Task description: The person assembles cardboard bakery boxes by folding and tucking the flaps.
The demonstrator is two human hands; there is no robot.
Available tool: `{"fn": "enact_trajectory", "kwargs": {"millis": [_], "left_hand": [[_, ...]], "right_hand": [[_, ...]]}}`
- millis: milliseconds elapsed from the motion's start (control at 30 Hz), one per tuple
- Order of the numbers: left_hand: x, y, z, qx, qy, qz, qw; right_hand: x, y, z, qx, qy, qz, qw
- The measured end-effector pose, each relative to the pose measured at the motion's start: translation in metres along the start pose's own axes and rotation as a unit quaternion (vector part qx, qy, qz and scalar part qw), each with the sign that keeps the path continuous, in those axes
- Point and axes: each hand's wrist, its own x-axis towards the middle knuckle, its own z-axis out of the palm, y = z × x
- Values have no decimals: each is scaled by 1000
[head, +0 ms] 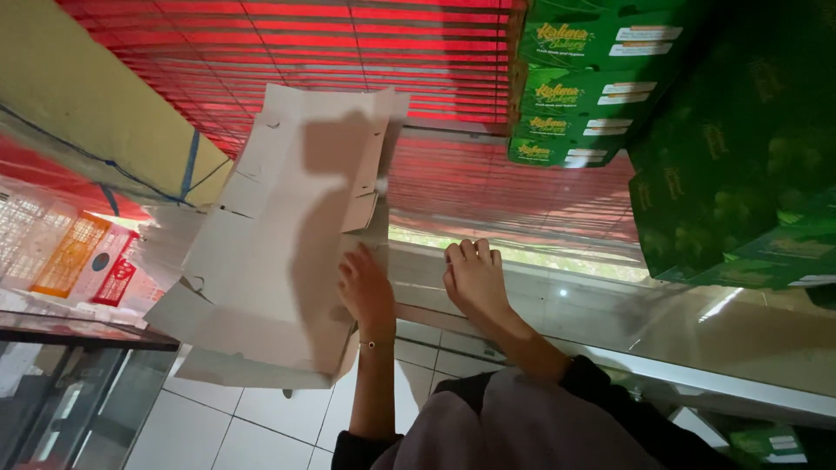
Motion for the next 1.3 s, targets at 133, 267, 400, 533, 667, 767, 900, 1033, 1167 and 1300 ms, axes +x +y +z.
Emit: {"fn": "enact_trajectory", "kwargs": {"millis": [133, 267, 400, 533, 667, 767, 900, 1033, 1167, 1300], "left_hand": [[-1, -3, -9, -20, 4, 13, 1000], [-6, -6, -18, -124, -21, 22, 992], [-13, -13, -47, -58, -47, 73, 994], [-15, -14, -67, 340, -119, 268, 893], [-34, -22, -61, -93, -32, 139, 985], [-54, -28, -107, -321, -25, 113, 940], [-65, -50, -143, -256, -100, 74, 959], [-71, -78, -127, -228, -82, 49, 969], [-78, -82, -138, -294, -208, -12, 933], [-84, -80, -125, -356, -150, 6, 922]], "right_hand": [[1, -1, -4, 20, -39, 18, 999], [1, 4, 3, 1, -42, 22, 999], [-2, 6, 5, -6, -9, 10, 1000], [-4, 11, 8, -9, -3, -1, 1000], [-5, 13, 10, 2, -8, -3, 1000], [-4, 15, 9, 5, -10, 7, 1000], [-6, 15, 10, 20, -9, 15, 1000], [-5, 20, 15, 5, 3, 10, 1000], [-8, 18, 12, 0, -9, 1, 1000], [-10, 16, 7, 8, 25, -15, 1000]]}}
